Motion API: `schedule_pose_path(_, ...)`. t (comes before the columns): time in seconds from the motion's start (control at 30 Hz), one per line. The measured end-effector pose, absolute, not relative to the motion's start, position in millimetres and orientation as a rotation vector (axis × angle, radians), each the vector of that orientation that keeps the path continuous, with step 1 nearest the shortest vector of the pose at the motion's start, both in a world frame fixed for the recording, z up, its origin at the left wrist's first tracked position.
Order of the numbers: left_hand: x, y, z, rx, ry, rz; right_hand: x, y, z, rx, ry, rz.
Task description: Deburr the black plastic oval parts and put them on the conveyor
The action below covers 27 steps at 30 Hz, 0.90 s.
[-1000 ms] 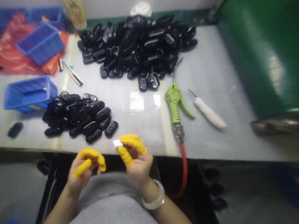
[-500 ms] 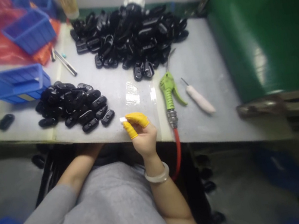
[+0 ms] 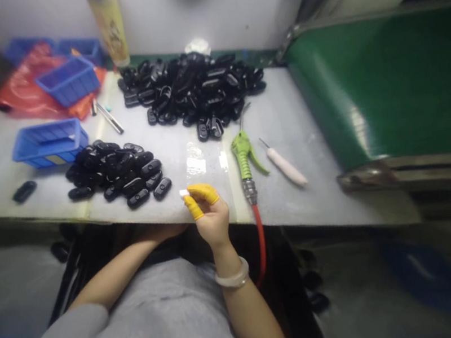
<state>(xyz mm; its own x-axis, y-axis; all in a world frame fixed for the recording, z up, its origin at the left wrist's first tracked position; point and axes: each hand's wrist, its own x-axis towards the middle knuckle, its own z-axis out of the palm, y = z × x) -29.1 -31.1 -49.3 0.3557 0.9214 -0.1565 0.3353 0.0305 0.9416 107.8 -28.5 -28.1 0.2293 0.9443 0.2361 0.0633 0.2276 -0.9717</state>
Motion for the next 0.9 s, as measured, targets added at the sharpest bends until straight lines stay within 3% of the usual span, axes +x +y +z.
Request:
schedule_pose_path(0.17,-60,-70,5,1.99,0.794,0.439,110,-28,-25,-1.123,-1.163,0.88)
schedule_pose_path(0.33,-144,-68,31,1.997,1.823,1.007,114,-29,-28,-1.144,-1.201,0.864)
schedule_pose_path(0.47,-194,-48,26,2.056,2.26,0.619,120,-30,-36,-1.162,-1.24,0.843)
schedule_pose_path(0.57,-206,-41,23,2.058,2.23,0.391,122,-30,-38,-1.147,-1.263,0.839)
schedule_pose_path(0.77,-205,-41,28,1.999,2.135,0.29,123,-30,-35,-1.165,-1.317,0.76)
schedule_pose_path(0.9,-199,-52,34,1.787,2.072,0.597,123,-30,-33,-1.176,-1.33,0.742)
